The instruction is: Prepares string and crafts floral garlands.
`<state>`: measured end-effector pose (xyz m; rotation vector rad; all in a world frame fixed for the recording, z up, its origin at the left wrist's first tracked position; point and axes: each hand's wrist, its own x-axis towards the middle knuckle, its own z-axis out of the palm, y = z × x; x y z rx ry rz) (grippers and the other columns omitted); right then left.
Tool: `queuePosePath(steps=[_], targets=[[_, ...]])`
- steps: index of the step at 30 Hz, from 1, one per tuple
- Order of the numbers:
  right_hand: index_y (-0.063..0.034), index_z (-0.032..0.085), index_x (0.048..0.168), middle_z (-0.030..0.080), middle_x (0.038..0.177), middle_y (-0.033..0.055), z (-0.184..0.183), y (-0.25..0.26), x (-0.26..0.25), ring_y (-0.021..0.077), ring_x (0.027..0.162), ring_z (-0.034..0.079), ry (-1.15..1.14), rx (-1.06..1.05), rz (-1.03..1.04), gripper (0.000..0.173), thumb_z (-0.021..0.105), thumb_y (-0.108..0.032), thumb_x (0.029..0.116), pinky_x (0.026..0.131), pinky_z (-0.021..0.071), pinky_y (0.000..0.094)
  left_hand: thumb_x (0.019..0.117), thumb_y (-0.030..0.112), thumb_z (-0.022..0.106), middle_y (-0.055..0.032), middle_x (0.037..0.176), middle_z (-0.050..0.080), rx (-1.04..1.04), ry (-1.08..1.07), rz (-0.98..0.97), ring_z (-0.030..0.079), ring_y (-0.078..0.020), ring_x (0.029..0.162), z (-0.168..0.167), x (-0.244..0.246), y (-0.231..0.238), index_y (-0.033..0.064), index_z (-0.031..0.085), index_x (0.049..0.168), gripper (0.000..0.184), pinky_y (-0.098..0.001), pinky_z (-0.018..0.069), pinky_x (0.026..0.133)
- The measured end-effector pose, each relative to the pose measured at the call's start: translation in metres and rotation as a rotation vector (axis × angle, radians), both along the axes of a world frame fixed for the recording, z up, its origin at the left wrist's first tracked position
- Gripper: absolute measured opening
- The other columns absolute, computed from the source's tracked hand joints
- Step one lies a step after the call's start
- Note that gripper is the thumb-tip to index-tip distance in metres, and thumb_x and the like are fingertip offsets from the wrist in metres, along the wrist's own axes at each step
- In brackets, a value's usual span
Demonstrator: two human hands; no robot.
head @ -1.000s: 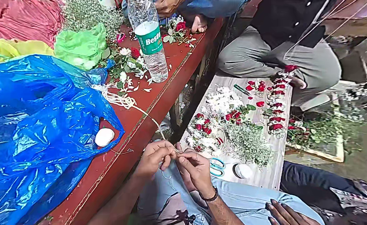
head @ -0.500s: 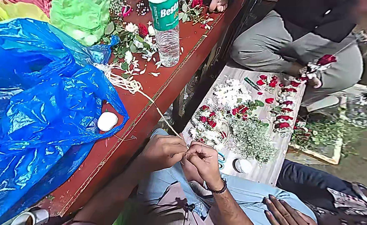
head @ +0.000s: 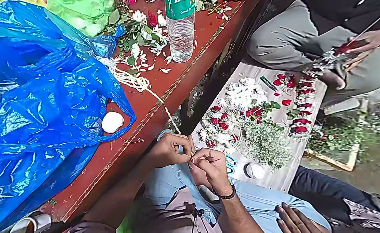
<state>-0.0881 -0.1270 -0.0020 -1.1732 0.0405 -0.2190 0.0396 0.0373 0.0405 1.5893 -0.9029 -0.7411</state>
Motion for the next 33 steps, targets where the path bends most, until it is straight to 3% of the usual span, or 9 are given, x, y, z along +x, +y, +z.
queuePosePath(steps=[5,11,16,19,23,26,29,31,33], targets=[[-0.0063,0.074,0.085,0.066,0.068,-0.0038,-0.008,0.000,0.000,-0.0005,0.058,0.055,0.002,0.128,0.012,0.013,0.061,-0.003,0.0891,0.055,0.0449,0.0182,0.0818,0.001,0.082,-0.0049,0.092,0.076,-0.210,0.465,-0.069,0.071,-0.0083,0.079,-0.022,0.010,0.006,0.0036,0.073,0.089,0.012,-0.0230,0.0579,0.065],[-0.0034,0.074,0.091,0.070,0.075,-0.0002,-0.012,0.003,0.001,-0.0004,0.060,0.056,0.002,0.175,0.001,0.013,0.061,-0.003,0.0920,0.056,0.0448,0.0177,0.0904,0.009,0.077,-0.0063,0.093,0.074,-0.285,0.609,-0.067,0.070,-0.0098,0.072,-0.033,0.007,0.005,0.0074,0.066,0.096,0.012,-0.0219,0.0549,0.057],[0.0001,0.075,0.095,0.071,0.079,0.0015,-0.014,0.005,0.000,0.0003,0.061,0.056,0.027,0.167,-0.015,0.012,0.063,-0.003,0.0938,0.056,0.0453,0.0182,0.0938,0.019,0.073,-0.0041,0.103,0.065,-0.294,0.523,0.022,0.060,-0.0073,0.077,-0.033,0.005,0.001,0.0078,0.064,0.093,0.014,-0.0225,0.0496,0.061],[-0.0031,0.077,0.093,0.074,0.082,0.0004,-0.014,0.006,-0.004,0.0027,0.072,0.065,-0.028,0.068,-0.005,0.013,0.064,-0.007,0.0953,0.074,0.0556,0.0239,0.0952,0.011,0.068,-0.0070,0.095,0.067,-0.243,0.430,0.238,0.060,-0.0094,0.072,-0.028,0.005,0.001,0.0037,0.064,0.092,0.009,-0.0241,0.0501,0.060],[-0.0068,0.077,0.089,0.075,0.082,-0.0003,-0.015,0.007,-0.008,0.0044,0.081,0.070,-0.096,-0.056,-0.053,0.014,0.064,-0.007,0.0948,0.102,0.0533,0.0348,0.0947,0.008,0.068,-0.0041,0.087,0.069,-0.029,-0.096,0.478,0.064,-0.0080,0.071,-0.014,-0.005,-0.006,0.0025,0.068,0.089,0.008,-0.0231,0.0551,0.061],[-0.0086,0.077,0.092,0.075,0.082,-0.0020,-0.013,0.009,-0.008,0.0025,0.077,0.069,-0.128,-0.077,-0.128,0.013,0.065,-0.007,0.0946,0.091,0.0570,0.0293,0.0941,0.009,0.069,-0.0054,0.089,0.071,-0.008,-0.407,0.578,0.065,-0.0074,0.075,-0.013,-0.013,-0.014,0.0027,0.069,0.084,0.012,-0.0222,0.0549,0.063],[-0.0060,0.078,0.094,0.076,0.083,0.0000,-0.013,0.010,-0.004,0.0045,0.079,0.070,-0.099,-0.075,-0.142,0.012,0.066,-0.006,0.0948,0.094,0.0573,0.0318,0.0943,0.011,0.070,-0.0049,0.090,0.071,0.001,-0.409,0.588,0.065,-0.0067,0.075,-0.019,-0.009,-0.015,0.0033,0.069,0.086,0.011,-0.0214,0.0543,0.062],[-0.0072,0.076,0.092,0.069,0.087,0.0007,-0.013,0.011,-0.002,0.0074,0.086,0.062,-0.106,-0.101,-0.123,0.008,0.069,-0.010,0.0952,0.099,0.0498,0.0355,0.0954,0.015,0.070,-0.0027,0.090,0.070,0.048,-0.331,0.545,0.060,-0.0057,0.071,-0.023,-0.002,-0.010,0.0059,0.069,0.089,0.011,-0.0214,0.0491,0.059],[-0.0116,0.075,0.092,0.062,0.113,0.0050,-0.010,0.009,0.002,0.0133,0.109,0.056,-0.157,-0.139,-0.053,0.010,0.069,-0.018,0.0956,0.107,0.0420,0.0386,0.0963,0.017,0.069,-0.0021,0.095,0.073,0.087,-0.296,0.503,0.065,-0.0059,0.076,-0.023,0.000,-0.009,0.0075,0.070,0.092,0.010,-0.0223,0.0529,0.062]])
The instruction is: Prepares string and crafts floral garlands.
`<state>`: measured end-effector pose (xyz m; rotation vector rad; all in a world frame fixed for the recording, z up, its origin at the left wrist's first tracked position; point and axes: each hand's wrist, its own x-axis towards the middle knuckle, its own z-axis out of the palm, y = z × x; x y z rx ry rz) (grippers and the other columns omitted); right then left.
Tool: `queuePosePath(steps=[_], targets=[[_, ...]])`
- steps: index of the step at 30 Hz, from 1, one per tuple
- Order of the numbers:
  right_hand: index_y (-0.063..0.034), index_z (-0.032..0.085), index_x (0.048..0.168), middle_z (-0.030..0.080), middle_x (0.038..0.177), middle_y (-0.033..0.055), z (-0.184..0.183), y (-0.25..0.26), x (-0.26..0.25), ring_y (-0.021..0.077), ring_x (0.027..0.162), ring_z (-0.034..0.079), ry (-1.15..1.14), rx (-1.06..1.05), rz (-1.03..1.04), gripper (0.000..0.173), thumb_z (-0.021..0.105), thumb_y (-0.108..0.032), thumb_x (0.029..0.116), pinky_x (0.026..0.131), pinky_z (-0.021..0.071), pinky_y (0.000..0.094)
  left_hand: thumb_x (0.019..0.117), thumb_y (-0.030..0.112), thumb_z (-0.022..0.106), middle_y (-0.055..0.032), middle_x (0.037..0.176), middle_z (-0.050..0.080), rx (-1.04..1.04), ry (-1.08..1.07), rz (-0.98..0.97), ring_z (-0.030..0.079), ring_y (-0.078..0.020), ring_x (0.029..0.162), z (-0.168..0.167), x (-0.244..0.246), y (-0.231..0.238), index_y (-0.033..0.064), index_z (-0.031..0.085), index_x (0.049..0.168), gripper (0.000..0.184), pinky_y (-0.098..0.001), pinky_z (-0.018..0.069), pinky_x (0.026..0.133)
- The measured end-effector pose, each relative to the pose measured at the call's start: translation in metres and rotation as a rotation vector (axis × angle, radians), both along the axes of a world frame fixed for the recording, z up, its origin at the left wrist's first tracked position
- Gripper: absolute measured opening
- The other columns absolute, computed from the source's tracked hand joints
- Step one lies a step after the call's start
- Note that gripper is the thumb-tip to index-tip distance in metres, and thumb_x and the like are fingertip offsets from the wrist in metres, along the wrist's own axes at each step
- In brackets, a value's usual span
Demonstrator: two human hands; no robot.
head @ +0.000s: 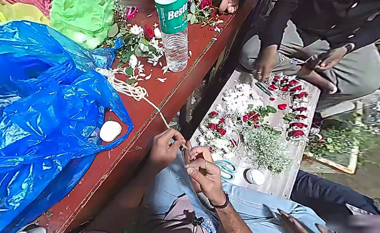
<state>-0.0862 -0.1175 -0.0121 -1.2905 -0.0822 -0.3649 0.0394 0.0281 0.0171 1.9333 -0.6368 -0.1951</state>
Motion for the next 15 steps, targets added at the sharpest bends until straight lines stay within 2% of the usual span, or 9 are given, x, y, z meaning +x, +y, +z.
queuePosePath(steps=[1,2,3,4,5,6,8,12,15], targets=[[-0.0118,0.074,0.093,0.061,0.126,0.0083,0.001,0.001,0.000,0.0171,0.119,0.055,-0.011,0.023,0.035,0.013,0.066,-0.021,0.0973,0.114,0.0376,0.0440,0.0962,0.015,0.069,-0.0021,0.098,0.075,0.006,0.021,-0.011,0.067,-0.0061,0.080,0.001,-0.003,-0.001,0.0076,0.071,0.093,0.008,-0.0226,0.0540,0.064],[-0.0104,0.072,0.095,0.064,0.129,0.0109,0.002,0.003,0.002,0.0208,0.124,0.057,-0.020,0.086,0.068,0.015,0.063,-0.021,0.0997,0.118,0.0332,0.0498,0.0960,0.014,0.068,-0.0025,0.100,0.075,-0.002,0.023,-0.007,0.069,-0.0061,0.082,0.002,-0.005,-0.004,0.0073,0.071,0.094,0.007,-0.0225,0.0548,0.065],[-0.0091,0.070,0.097,0.069,0.121,0.0108,0.003,0.007,0.004,0.0200,0.116,0.063,-0.023,0.179,0.075,0.016,0.061,-0.020,0.1019,0.113,0.0408,0.0463,0.0967,0.014,0.068,-0.0031,0.101,0.075,-0.015,0.010,0.006,0.069,-0.0058,0.080,0.002,-0.007,-0.007,0.0067,0.070,0.095,0.008,-0.0218,0.0543,0.063],[-0.0102,0.067,0.097,0.070,0.105,0.0066,0.003,0.012,0.007,0.0152,0.099,0.065,-0.022,0.266,0.054,0.014,0.059,-0.020,0.1031,0.095,0.0516,0.0368,0.0967,0.014,0.068,-0.0037,0.099,0.075,-0.036,-0.022,0.029,0.067,-0.0054,0.078,0.000,-0.008,-0.011,0.0055,0.070,0.095,0.009,-0.0213,0.0524,0.062],[-0.0120,0.064,0.095,0.064,0.093,0.0020,0.003,0.018,0.009,0.0117,0.088,0.061,-0.013,0.332,0.025,0.013,0.056,-0.019,0.1027,0.085,0.0513,0.0321,0.0966,0.014,0.068,-0.0039,0.096,0.075,-0.047,-0.075,0.056,0.065,-0.0048,0.076,-0.002,-0.009,-0.014,0.0048,0.069,0.094,0.010,-0.0208,0.0511,0.062],[-0.0135,0.060,0.091,0.058,0.086,-0.0009,0.003,0.023,0.010,0.0100,0.083,0.056,0.002,0.364,-0.019,0.012,0.055,-0.017,0.1011,0.083,0.0467,0.0313,0.0966,0.014,0.068,-0.0041,0.093,0.074,-0.051,-0.141,0.079,0.065,-0.0048,0.075,-0.003,-0.009,-0.017,0.0040,0.070,0.093,0.011,-0.0205,0.0516,0.062],[-0.0150,0.058,0.087,0.053,0.080,-0.0035,0.007,0.033,0.011,0.0079,0.080,0.052,0.029,0.326,-0.120,0.013,0.053,-0.017,0.0991,0.084,0.0433,0.0307,0.0962,0.012,0.068,-0.0051,0.089,0.074,-0.052,-0.263,0.115,0.068,-0.0067,0.078,-0.007,-0.011,-0.023,0.0029,0.071,0.090,0.012,-0.0215,0.0561,0.067],[-0.0159,0.054,0.084,0.049,0.075,-0.0069,0.013,0.040,0.015,0.0016,0.070,0.048,-0.003,0.159,-0.219,0.018,0.048,-0.015,0.1014,0.067,0.0415,0.0205,0.0958,0.013,0.068,-0.0058,0.085,0.074,-0.032,-0.381,0.177,0.067,-0.0085,0.074,-0.014,-0.014,-0.028,0.0027,0.071,0.087,0.014,-0.0235,0.0554,0.066],[-0.0144,0.054,0.083,0.050,0.074,-0.0061,0.013,0.043,0.016,0.0010,0.070,0.049,-0.038,0.066,-0.228,0.020,0.047,-0.015,0.1026,0.069,0.0430,0.0202,0.0957,0.012,0.068,-0.0061,0.084,0.073,-0.018,-0.379,0.177,0.067,-0.0080,0.073,-0.014,-0.014,-0.024,0.0020,0.072,0.087,0.014,-0.0232,0.0552,0.065]])
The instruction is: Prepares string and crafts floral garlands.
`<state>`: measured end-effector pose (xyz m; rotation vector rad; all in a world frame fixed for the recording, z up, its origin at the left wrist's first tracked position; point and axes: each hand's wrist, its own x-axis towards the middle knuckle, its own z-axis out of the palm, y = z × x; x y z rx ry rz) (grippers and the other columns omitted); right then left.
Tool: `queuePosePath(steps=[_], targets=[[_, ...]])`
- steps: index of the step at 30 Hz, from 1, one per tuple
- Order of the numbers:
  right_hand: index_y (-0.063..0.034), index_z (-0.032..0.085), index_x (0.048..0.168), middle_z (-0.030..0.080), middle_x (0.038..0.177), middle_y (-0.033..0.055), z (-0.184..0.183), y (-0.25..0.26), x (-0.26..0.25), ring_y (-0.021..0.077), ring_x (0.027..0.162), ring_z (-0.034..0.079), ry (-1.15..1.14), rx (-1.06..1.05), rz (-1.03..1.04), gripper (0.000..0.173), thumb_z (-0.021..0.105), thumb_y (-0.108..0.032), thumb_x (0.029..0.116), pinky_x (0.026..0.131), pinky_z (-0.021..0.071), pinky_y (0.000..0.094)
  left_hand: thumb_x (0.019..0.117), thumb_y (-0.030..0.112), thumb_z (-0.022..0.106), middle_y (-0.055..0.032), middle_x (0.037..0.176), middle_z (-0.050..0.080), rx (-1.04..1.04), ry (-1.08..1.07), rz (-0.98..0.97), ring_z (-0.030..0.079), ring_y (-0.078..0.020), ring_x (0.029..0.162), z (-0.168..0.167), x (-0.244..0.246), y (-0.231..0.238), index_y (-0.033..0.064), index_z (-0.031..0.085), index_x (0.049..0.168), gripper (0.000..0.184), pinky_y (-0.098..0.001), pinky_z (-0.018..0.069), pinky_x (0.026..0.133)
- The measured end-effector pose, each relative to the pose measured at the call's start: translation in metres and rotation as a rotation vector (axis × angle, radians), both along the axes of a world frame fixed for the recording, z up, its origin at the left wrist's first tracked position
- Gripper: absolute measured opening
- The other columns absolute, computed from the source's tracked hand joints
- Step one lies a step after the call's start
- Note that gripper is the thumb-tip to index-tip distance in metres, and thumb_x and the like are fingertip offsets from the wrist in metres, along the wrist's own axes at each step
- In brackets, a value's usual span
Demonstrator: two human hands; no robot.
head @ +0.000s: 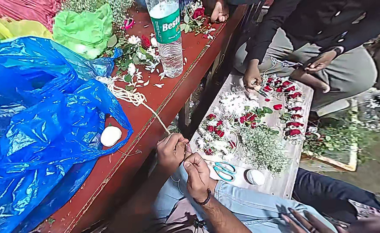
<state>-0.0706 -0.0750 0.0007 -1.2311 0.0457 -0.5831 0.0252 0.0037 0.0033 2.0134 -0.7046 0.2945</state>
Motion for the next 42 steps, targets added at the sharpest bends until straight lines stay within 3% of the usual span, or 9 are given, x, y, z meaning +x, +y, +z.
queuePosePath(steps=[3,6,14,18,21,23,26,36,42], targets=[[-0.0143,0.056,0.089,0.055,0.084,-0.0029,-0.003,0.004,-0.003,0.0040,0.085,0.056,-0.025,-0.109,0.023,0.020,0.049,-0.022,0.1059,0.083,0.0482,0.0239,0.0940,0.009,0.069,-0.0074,0.086,0.073,-0.113,0.118,-0.088,0.068,-0.0088,0.074,0.012,0.010,0.005,-0.0003,0.070,0.091,0.010,-0.0237,0.0574,0.064],[-0.0138,0.061,0.083,0.065,0.121,0.0102,-0.003,0.005,-0.018,0.0255,0.128,0.056,-0.009,-0.332,-0.050,0.019,0.058,-0.022,0.0997,0.116,0.0393,0.0500,0.0963,0.013,0.069,-0.0087,0.092,0.073,-0.246,0.266,-0.228,0.071,-0.0134,0.081,0.036,0.012,0.013,0.0003,0.067,0.092,0.014,-0.0280,0.0601,0.069],[-0.0285,0.071,0.095,0.041,0.156,0.0102,0.012,-0.018,-0.014,0.0312,0.151,0.027,0.078,-0.520,-0.205,0.014,0.065,-0.041,0.0962,0.120,0.0254,0.0579,0.0949,0.021,0.073,-0.0104,0.102,0.071,-0.423,0.428,-0.426,0.066,-0.0213,0.106,0.062,0.013,0.013,0.0042,0.066,0.090,0.019,-0.0361,0.0538,0.095],[-0.0132,0.051,0.119,0.063,0.118,0.0048,0.006,-0.018,-0.005,0.0132,0.105,0.063,0.041,-0.052,-0.151,0.035,0.073,-0.019,0.0924,0.088,0.0555,0.0297,0.0967,0.020,0.071,-0.0137,0.104,0.072,-0.543,0.614,-0.523,0.068,-0.0235,0.107,0.070,0.016,0.015,0.0025,0.065,0.095,0.018,-0.0396,0.0538,0.097],[-0.0055,0.066,0.107,0.064,0.089,-0.0004,0.008,-0.018,-0.004,0.0017,0.066,0.053,0.066,0.012,-0.215,0.017,0.073,-0.011,0.0920,0.059,0.0481,0.0170,0.1019,0.014,0.062,-0.0166,0.100,0.073,-0.656,0.825,-0.527,0.071,-0.0274,0.105,0.074,0.017,0.013,0.0015,0.060,0.099,0.012,-0.0443,0.0533,0.101],[-0.0050,0.072,0.089,0.063,0.075,-0.0010,0.011,-0.019,-0.005,0.0038,0.061,0.052,0.067,-0.056,-0.218,0.010,0.075,-0.014,0.0917,0.060,0.0473,0.0208,0.1035,0.011,0.057,-0.0133,0.091,0.072,-0.709,0.929,-0.504,0.072,-0.0255,0.096,0.074,0.015,0.008,0.0027,0.058,0.100,0.009,-0.0438,0.0544,0.097],[-0.0097,0.049,0.059,0.044,0.053,-0.0029,0.013,-0.018,-0.004,0.0053,0.051,0.042,0.027,-0.096,-0.206,0.041,0.071,-0.010,0.0929,0.057,0.0402,0.0241,0.1006,0.004,0.057,-0.0061,0.076,0.066,-0.759,0.996,-0.437,0.069,-0.0198,0.082,0.069,0.011,-0.004,0.0034,0.059,0.097,0.004,-0.0405,0.0556,0.091],[-0.0117,0.039,0.055,0.040,0.050,-0.0026,-0.005,-0.020,-0.010,0.0054,0.048,0.042,-0.057,-0.165,-0.119,0.044,0.063,-0.005,0.0915,0.050,0.0380,0.0232,0.0968,-0.004,0.058,-0.0109,0.072,0.067,-0.618,0.839,-0.241,0.067,-0.0193,0.065,0.042,-0.006,-0.018,-0.0046,0.059,0.095,0.002,-0.0345,0.0583,0.068],[-0.0164,0.049,0.061,0.047,0.056,-0.0077,-0.002,-0.059,-0.042,0.0005,0.055,0.050,-0.016,-0.060,-0.011,0.039,0.069,-0.016,0.0947,0.062,0.0485,0.0192,0.0992,0.019,0.065,-0.0145,0.104,0.073,-0.314,0.441,-0.373,0.069,-0.0272,0.110,0.064,-0.025,-0.005,-0.0006,0.064,0.089,0.022,-0.0444,0.0554,0.101]])
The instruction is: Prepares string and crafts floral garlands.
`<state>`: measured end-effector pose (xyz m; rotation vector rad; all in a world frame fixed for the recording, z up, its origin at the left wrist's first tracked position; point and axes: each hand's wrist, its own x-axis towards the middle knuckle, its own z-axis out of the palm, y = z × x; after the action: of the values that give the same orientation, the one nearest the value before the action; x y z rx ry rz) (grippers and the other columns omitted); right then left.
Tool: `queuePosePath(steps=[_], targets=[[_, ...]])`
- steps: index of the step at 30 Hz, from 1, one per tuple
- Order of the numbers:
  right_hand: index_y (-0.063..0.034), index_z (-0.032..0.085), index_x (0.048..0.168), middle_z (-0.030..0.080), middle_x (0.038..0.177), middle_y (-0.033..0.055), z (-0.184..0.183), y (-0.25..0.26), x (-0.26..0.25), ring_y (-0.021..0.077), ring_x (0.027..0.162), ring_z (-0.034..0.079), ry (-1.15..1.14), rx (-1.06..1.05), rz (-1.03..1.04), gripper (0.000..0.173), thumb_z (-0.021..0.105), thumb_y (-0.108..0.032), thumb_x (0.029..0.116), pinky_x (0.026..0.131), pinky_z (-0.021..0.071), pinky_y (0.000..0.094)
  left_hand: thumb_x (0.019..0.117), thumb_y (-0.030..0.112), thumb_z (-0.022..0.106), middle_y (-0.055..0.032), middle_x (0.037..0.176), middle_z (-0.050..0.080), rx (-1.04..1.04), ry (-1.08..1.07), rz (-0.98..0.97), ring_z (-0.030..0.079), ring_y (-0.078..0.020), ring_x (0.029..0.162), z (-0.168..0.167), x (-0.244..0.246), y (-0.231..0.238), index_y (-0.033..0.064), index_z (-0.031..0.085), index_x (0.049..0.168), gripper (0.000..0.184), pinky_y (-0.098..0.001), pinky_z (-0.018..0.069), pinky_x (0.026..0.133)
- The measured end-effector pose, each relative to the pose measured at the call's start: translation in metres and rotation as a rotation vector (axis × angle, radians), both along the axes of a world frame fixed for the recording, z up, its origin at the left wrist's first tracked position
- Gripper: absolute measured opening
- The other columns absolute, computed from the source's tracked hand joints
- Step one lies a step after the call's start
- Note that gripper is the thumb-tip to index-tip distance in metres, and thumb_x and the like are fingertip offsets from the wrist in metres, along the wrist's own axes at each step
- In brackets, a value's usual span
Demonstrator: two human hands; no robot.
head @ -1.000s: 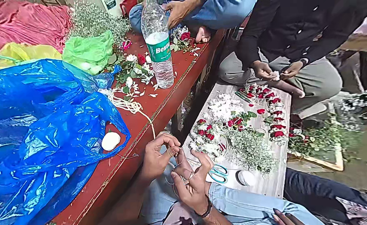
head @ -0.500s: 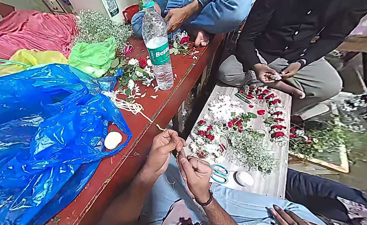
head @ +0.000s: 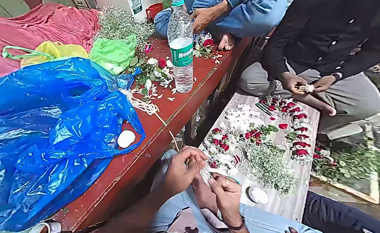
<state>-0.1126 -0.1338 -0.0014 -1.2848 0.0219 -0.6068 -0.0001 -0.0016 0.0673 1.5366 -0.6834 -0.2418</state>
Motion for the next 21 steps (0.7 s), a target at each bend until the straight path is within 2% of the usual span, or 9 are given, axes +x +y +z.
queuePosePath(steps=[3,5,7,9,11,14,16,18,21], targets=[[-0.0198,0.059,0.068,0.054,0.063,-0.0088,0.012,-0.033,-0.021,0.0023,0.062,0.054,-0.023,0.056,0.053,0.032,0.070,-0.027,0.0970,0.062,0.0472,0.0205,0.0953,0.029,0.073,-0.0151,0.120,0.070,0.099,-0.073,-0.021,0.061,-0.0261,0.125,-0.007,-0.006,0.008,0.0010,0.068,0.096,0.028,-0.0431,0.0503,0.107],[-0.0208,0.067,0.077,0.062,0.074,-0.0081,0.032,-0.057,-0.029,0.0053,0.077,0.061,-0.081,-0.021,0.065,0.026,0.064,-0.033,0.1005,0.076,0.0508,0.0246,0.0902,0.029,0.078,-0.0140,0.126,0.067,0.192,-0.045,0.065,0.061,-0.0223,0.124,-0.015,-0.004,0.015,0.0001,0.068,0.111,0.037,-0.0387,0.0539,0.099],[-0.0227,0.069,0.084,0.066,0.091,-0.0073,0.057,-0.081,-0.029,0.0125,0.100,0.064,-0.168,-0.155,0.088,0.029,0.055,-0.038,0.1039,0.094,0.0510,0.0321,0.0899,0.020,0.074,-0.0129,0.126,0.067,0.226,0.136,0.171,0.064,-0.0211,0.119,-0.023,0.003,0.022,-0.0010,0.064,0.122,0.040,-0.0384,0.0571,0.093],[-0.0251,0.072,0.089,0.069,0.105,-0.0060,0.084,-0.103,-0.032,0.0184,0.113,0.063,-0.225,-0.213,0.118,0.027,0.056,-0.040,0.1033,0.099,0.0519,0.0363,0.0954,0.017,0.068,-0.0162,0.125,0.067,0.137,0.421,0.243,0.066,-0.0256,0.115,-0.027,0.010,0.025,-0.0042,0.058,0.128,0.040,-0.0413,0.0582,0.095],[-0.0252,0.071,0.087,0.069,0.104,-0.0054,0.106,-0.113,-0.037,0.0178,0.109,0.066,-0.246,-0.196,0.112,0.023,0.060,-0.040,0.0999,0.094,0.0552,0.0347,0.1014,0.022,0.058,-0.0176,0.137,0.062,0.029,0.677,0.251,0.062,-0.0284,0.124,-0.032,0.017,0.030,-0.0028,0.047,0.143,0.049,-0.0461,0.0543,0.101],[-0.0238,0.070,0.084,0.068,0.104,-0.0033,0.114,-0.120,-0.042,0.0177,0.106,0.066,-0.277,-0.113,0.074,0.023,0.062,-0.041,0.0973,0.091,0.0550,0.0326,0.1054,0.025,0.039,-0.0175,0.150,0.052,-0.255,0.803,0.196,0.054,-0.0299,0.135,-0.038,0.038,0.032,0.0012,0.035,0.154,0.054,-0.0507,0.0481,0.108],[-0.0215,0.067,0.084,0.067,0.095,-0.0035,0.092,-0.128,-0.050,0.0148,0.097,0.066,-0.297,0.008,0.048,0.030,0.058,-0.048,0.0966,0.087,0.0526,0.0311,0.1089,0.028,0.030,-0.0190,0.154,0.049,-0.441,0.826,0.153,0.051,-0.0314,0.139,-0.036,0.054,0.029,0.0000,0.036,0.153,0.052,-0.0505,0.0449,0.112],[-0.0214,0.065,0.079,0.066,0.081,-0.0074,0.071,-0.125,-0.055,0.0090,0.090,0.066,-0.278,0.269,0.003,0.035,0.059,-0.053,0.0913,0.090,0.0500,0.0282,0.1118,0.034,0.026,-0.0173,0.156,0.047,-0.539,0.870,0.113,0.048,-0.0318,0.142,-0.031,0.064,0.024,0.0027,0.038,0.152,0.052,-0.0506,0.0426,0.114],[-0.0147,0.063,0.076,0.065,0.074,-0.0069,0.081,-0.110,-0.050,0.0043,0.086,0.068,-0.134,0.601,0.017,0.031,0.065,-0.043,0.0886,0.090,0.0537,0.0229,0.1116,0.047,0.017,-0.0153,0.156,0.048,-0.557,0.903,0.123,0.048,-0.0303,0.143,-0.019,0.075,0.012,0.0048,0.039,0.155,0.064,-0.0497,0.0406,0.116]])
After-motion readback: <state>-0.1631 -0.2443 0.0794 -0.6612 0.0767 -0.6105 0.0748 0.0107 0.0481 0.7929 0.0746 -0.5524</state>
